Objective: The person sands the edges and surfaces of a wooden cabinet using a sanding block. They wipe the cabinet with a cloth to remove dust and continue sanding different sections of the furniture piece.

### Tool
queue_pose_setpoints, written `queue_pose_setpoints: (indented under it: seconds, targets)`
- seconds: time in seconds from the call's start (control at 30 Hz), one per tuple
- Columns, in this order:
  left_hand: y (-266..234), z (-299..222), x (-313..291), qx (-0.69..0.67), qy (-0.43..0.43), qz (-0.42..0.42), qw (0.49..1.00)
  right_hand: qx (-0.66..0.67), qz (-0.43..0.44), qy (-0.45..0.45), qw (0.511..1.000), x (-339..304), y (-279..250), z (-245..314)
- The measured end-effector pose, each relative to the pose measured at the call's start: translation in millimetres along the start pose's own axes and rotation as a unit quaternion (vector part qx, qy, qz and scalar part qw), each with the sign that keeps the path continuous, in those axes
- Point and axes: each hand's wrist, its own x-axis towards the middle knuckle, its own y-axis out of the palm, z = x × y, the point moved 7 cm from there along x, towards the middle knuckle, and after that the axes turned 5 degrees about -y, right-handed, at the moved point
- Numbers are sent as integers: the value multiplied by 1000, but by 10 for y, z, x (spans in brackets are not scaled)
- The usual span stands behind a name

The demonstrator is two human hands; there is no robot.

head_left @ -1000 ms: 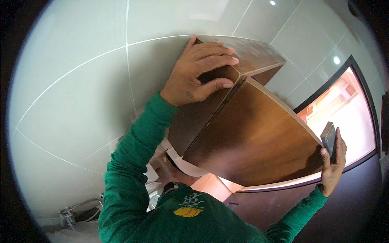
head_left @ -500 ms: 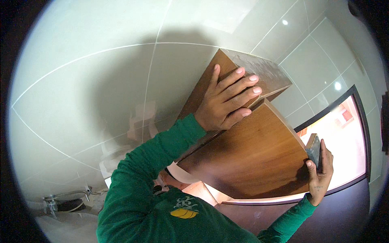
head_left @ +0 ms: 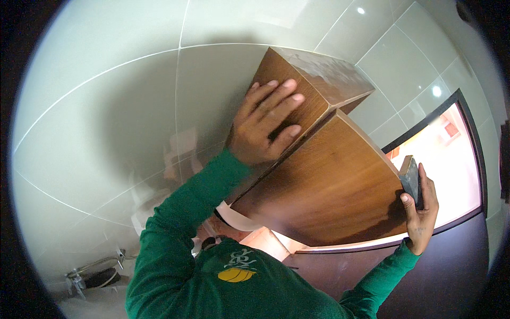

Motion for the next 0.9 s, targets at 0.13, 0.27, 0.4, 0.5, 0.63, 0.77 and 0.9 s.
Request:
queue_pose_setpoints:
  seconds: [0.13,0.27,0.4,0.5,0.63,0.77,0.9]
  targets:
    - [-91,72,68,-9,-31,4,999,12,12,16,1000,62,8,68]
    - [-41,-130,349,-23,-8,15,1000,-36,31,-72,996,210,159,272]
    - [87,-154,558,11,37,81,996,-29,40,-147,988,470,481,704]
    - [200,-134,628,-4,64,111,992,-77,26,-199,977,558,542,1023]
    - [125,-51,640,-30,76,146,986,-2,-83,-255,963,596,746,1290]
    - [-15,-39,673,-30,78,167,982,-32,-157,-253,954,532,793,1308]
    - [59,-222,711,-40,90,190,977,-76,-156,-206,963,273,527,814]
